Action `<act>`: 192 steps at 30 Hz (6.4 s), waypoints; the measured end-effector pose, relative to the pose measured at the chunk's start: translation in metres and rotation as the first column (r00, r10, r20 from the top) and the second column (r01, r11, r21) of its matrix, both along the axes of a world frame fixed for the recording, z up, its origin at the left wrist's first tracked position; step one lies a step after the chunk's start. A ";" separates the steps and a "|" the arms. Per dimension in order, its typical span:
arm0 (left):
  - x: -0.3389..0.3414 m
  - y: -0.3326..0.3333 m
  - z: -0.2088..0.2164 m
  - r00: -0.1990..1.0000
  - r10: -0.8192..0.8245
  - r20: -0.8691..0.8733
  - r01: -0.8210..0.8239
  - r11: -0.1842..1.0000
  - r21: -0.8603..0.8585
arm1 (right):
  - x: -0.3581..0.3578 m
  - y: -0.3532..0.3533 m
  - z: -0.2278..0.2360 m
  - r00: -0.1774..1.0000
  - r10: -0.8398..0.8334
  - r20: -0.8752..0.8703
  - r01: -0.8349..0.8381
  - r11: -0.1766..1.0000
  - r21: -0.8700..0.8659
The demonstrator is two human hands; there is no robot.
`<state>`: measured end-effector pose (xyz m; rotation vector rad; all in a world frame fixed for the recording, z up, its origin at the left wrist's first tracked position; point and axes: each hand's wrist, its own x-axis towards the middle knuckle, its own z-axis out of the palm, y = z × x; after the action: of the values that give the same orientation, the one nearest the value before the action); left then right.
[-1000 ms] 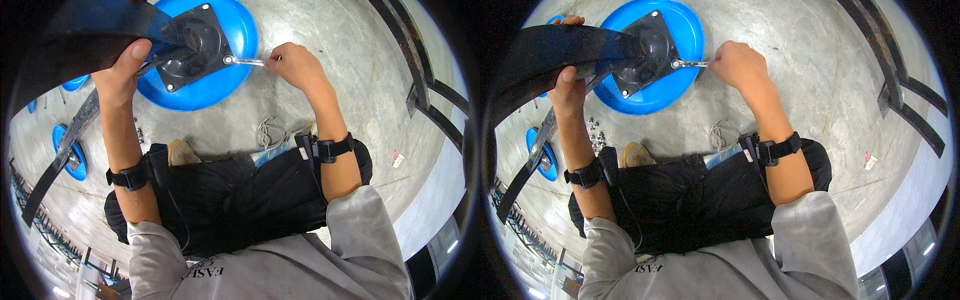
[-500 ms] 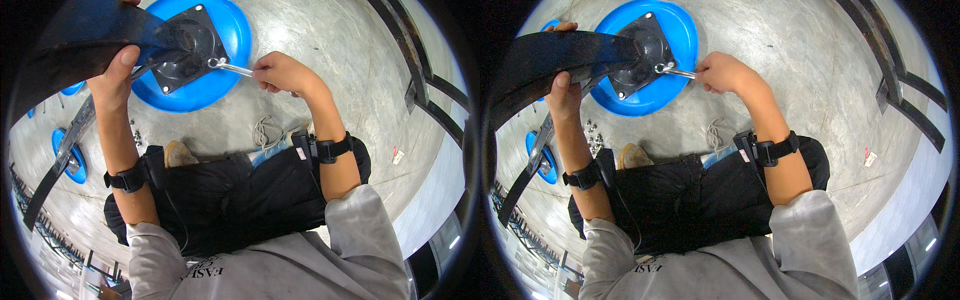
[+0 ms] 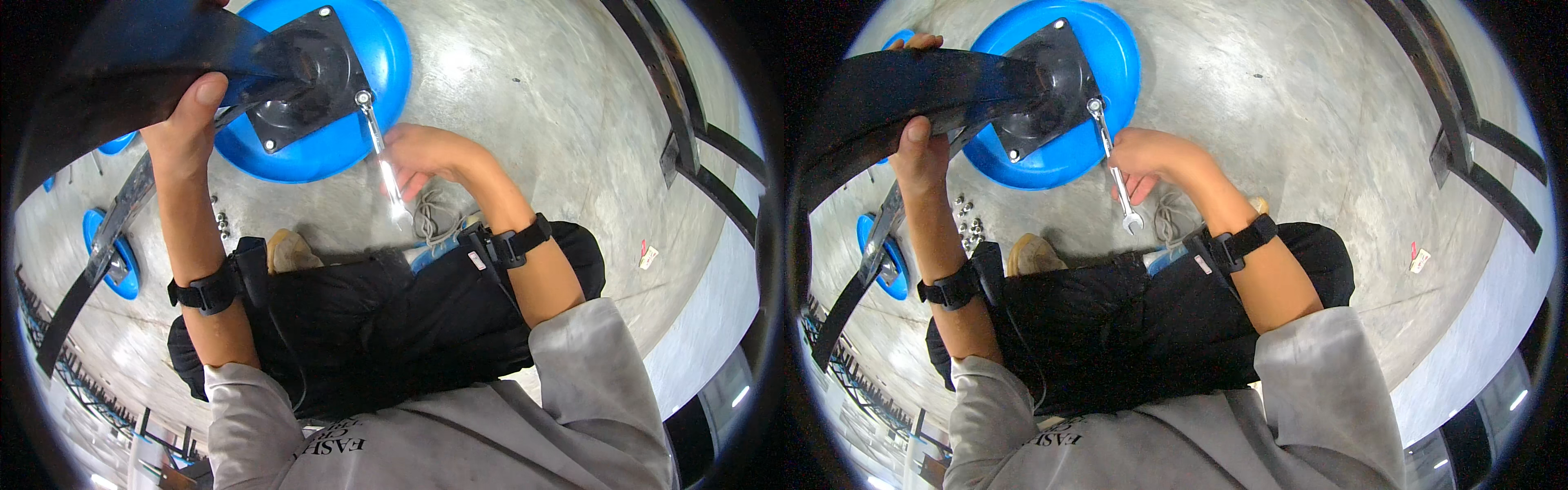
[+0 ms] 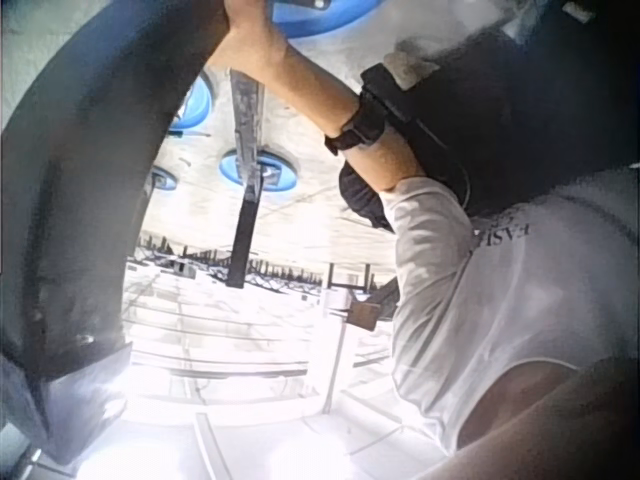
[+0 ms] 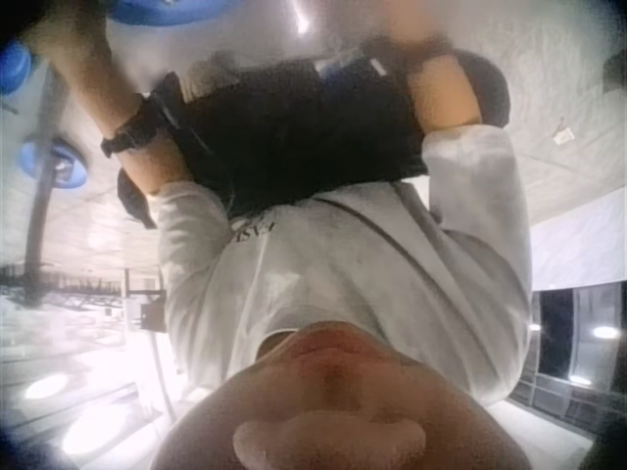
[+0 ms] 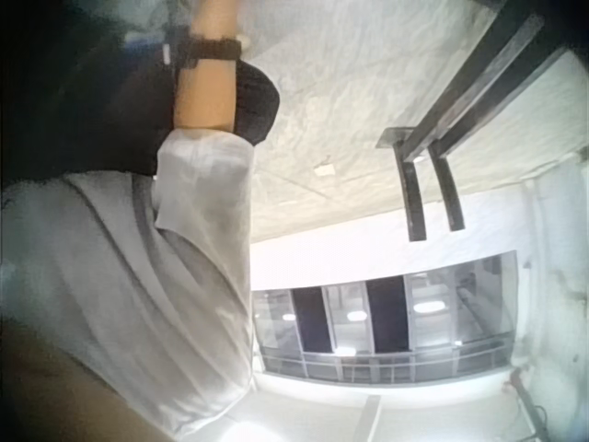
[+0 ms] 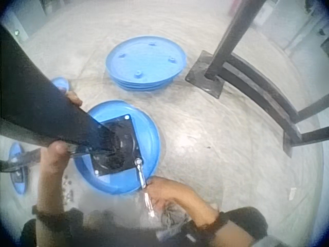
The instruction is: The person assembles a table by tightening bolts on the underside of a table leg flange using a wrench.
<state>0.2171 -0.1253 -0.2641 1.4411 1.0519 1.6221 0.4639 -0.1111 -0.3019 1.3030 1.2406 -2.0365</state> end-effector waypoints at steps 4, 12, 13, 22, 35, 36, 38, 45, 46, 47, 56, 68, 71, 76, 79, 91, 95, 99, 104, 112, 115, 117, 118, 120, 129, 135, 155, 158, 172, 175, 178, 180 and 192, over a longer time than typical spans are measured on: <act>0.004 0.001 0.004 1.000 -0.008 0.009 0.008 1.000 0.023 | 0.009 0.009 -0.021 1.000 -0.011 0.005 0.011 0.996 -0.086; -0.007 -0.003 -0.004 1.000 0.010 -0.001 -0.010 0.999 -0.034 | 0.038 0.045 -0.006 0.946 0.101 0.309 -0.310 0.568 0.762; -0.006 -0.002 -0.004 1.000 0.011 0.014 -0.010 1.000 -0.027 | 0.039 0.045 -0.008 0.945 0.100 0.310 -0.310 0.570 0.761; -0.005 -0.004 -0.001 0.989 0.029 -0.147 -0.048 0.990 -0.130 | 0.036 0.045 0.004 0.999 0.012 -0.049 0.031 0.633 0.774; -0.001 0.003 0.003 0.991 -0.087 -0.104 0.087 0.996 -0.005 | 0.020 0.026 0.009 0.973 0.226 0.052 -0.232 0.948 0.219; -0.002 0.004 0.002 0.991 -0.083 -0.109 0.082 0.997 -0.012 | 0.020 0.025 0.003 0.961 0.271 0.051 -0.276 0.944 0.178; -0.005 0.003 0.007 0.986 -0.082 -0.148 0.080 0.997 -0.019 | 0.014 0.019 -0.005 0.956 0.292 0.022 -0.292 0.944 0.153; -0.004 0.003 0.008 0.987 -0.067 -0.147 0.066 0.998 -0.012 | 0.010 0.011 -0.005 0.990 0.143 -0.021 -0.143 0.989 -0.041; -0.004 0.003 0.007 0.987 -0.067 -0.148 0.066 0.998 -0.013 | 0.010 0.011 -0.005 0.990 0.143 -0.021 -0.144 0.989 -0.041; -0.004 0.004 0.007 0.986 -0.074 -0.150 0.074 0.997 -0.007 | 0.010 0.012 -0.007 0.989 0.148 -0.022 -0.148 0.988 -0.044; -0.018 -0.002 -0.001 0.986 -0.036 -0.163 0.019 0.994 -0.106 | 0.020 0.029 -0.005 0.974 0.209 0.082 -0.218 0.969 0.119; -0.021 -0.004 -0.006 0.975 0.056 -0.214 -0.085 0.988 -0.131 | 0.029 0.040 0.003 0.998 0.022 -0.060 0.041 0.498 0.866; -0.024 -0.002 -0.012 0.980 0.071 -0.188 -0.095 0.988 -0.123 | 0.031 0.041 0.003 0.993 0.109 -0.055 -0.020 0.586 0.810; -0.022 -0.003 -0.007 0.987 0.027 -0.160 -0.047 0.992 -0.121 | 0.022 0.027 0.001 0.967 0.255 0.021 -0.225 0.812 0.538; -0.016 -0.003 -0.006 0.987 0.012 -0.159 -0.032 0.992 -0.124 | 0.019 0.019 -0.010 0.912 0.401 0.083 -0.402 0.839 0.366; -0.015 -0.004 -0.006 0.989 0.026 -0.143 -0.045 0.990 -0.133 | 0.006 0.011 -0.011 0.914 0.405 0.021 -0.405 0.911 0.081; -0.016 -0.004 -0.004 0.987 0.018 -0.158 -0.044 0.986 -0.160 | 0.006 0.011 -0.011 0.929 0.369 0.011 -0.369 0.926 0.086; -0.015 -0.004 -0.004 0.988 0.001 -0.156 -0.026 0.987 -0.161 | 0.007 0.015 -0.010 0.953 0.303 0.020 -0.304 0.952 0.033; -0.016 -0.006 -0.005 0.988 0.032 -0.154 -0.052 0.990 -0.131 | 0.010 0.022 0.002 0.910 0.338 0.240 -0.394 0.884 0.252; -0.012 -0.005 -0.005 0.989 -0.003 -0.145 -0.017 0.991 -0.136 | 0.035 0.037 0.005 0.924 0.157 0.350 -0.383 0.410 0.828; -0.013 -0.006 -0.004 0.988 0.005 -0.152 -0.028 0.988 -0.151 | 0.033 0.033 0.015 0.965 0.180 0.193 -0.261 0.540 0.800; -0.014 -0.006 -0.002 0.989 -0.010 -0.148 -0.015 0.986 -0.163 | 0.032 0.031 0.014 0.959 0.224 0.172 -0.270 0.547 0.792; -0.012 -0.006 -0.002 0.990 -0.001 -0.141 -0.022 0.987 -0.160 | 0.033 0.031 0.009 0.960 0.240 0.143 -0.267 0.641 0.719; -0.010 -0.006 -0.002 0.991 0.007 -0.135 -0.028 0.987 -0.155 | 0.031 0.029 0.010 0.962 0.251 0.111 -0.263 0.725 0.636; -0.014 -0.006 -0.005 0.986 0.032 -0.165 -0.055 0.989 -0.138 | 0.019 0.018 0.005 0.881 0.469 0.057 -0.461 0.827 0.321; -0.007 -0.005 -0.002 0.993 0.018 -0.119 -0.032 0.993 -0.113 | 0.011 0.015 -0.006 0.898 0.440 0.020 -0.432 0.871 0.234; -0.005 -0.004 -0.002 0.989 0.052 -0.138 -0.068 0.991 -0.119 | 0.008 0.012 -0.018 0.931 0.365 0.016 -0.363 0.919 0.152; -0.006 -0.005 0.001 0.989 0.044 -0.142 -0.064 0.989 -0.133 | 0.010 0.014 -0.017 0.935 0.355 0.006 -0.351 0.922 0.165; -0.004 -0.004 0.001 0.991 0.006 -0.133 -0.022 0.993 -0.118 | 0.040 0.044 0.007 0.930 0.074 0.361 -0.348 0.500 0.793; -0.005 -0.004 0.001 0.991 0.011 -0.135 -0.025 0.994 -0.104 | 0.041 0.049 0.015 0.957 0.149 0.247 -0.288 0.474 0.832; -0.006 -0.006 -0.001 0.991 0.019 -0.136 -0.036 0.991 -0.127 | 0.039 0.050 0.023 0.989 0.150 -0.009 -0.078 0.567 0.820; -0.006 -0.007 -0.001 0.990 0.025 -0.138 -0.045 0.988 -0.145 | 0.039 0.048 0.023 0.983 0.119 -0.140 0.040 0.605 0.795; -0.007 -0.007 -0.001 0.995 0.017 -0.096 -0.034 0.984 -0.174 | 0.026 0.033 0.018 0.937 0.345 0.061 -0.342 0.862 0.375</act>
<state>0.2101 -0.1324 -0.2648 1.4018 1.2394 1.4515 0.4904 -0.0780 -0.2834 1.1232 1.7958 -1.5998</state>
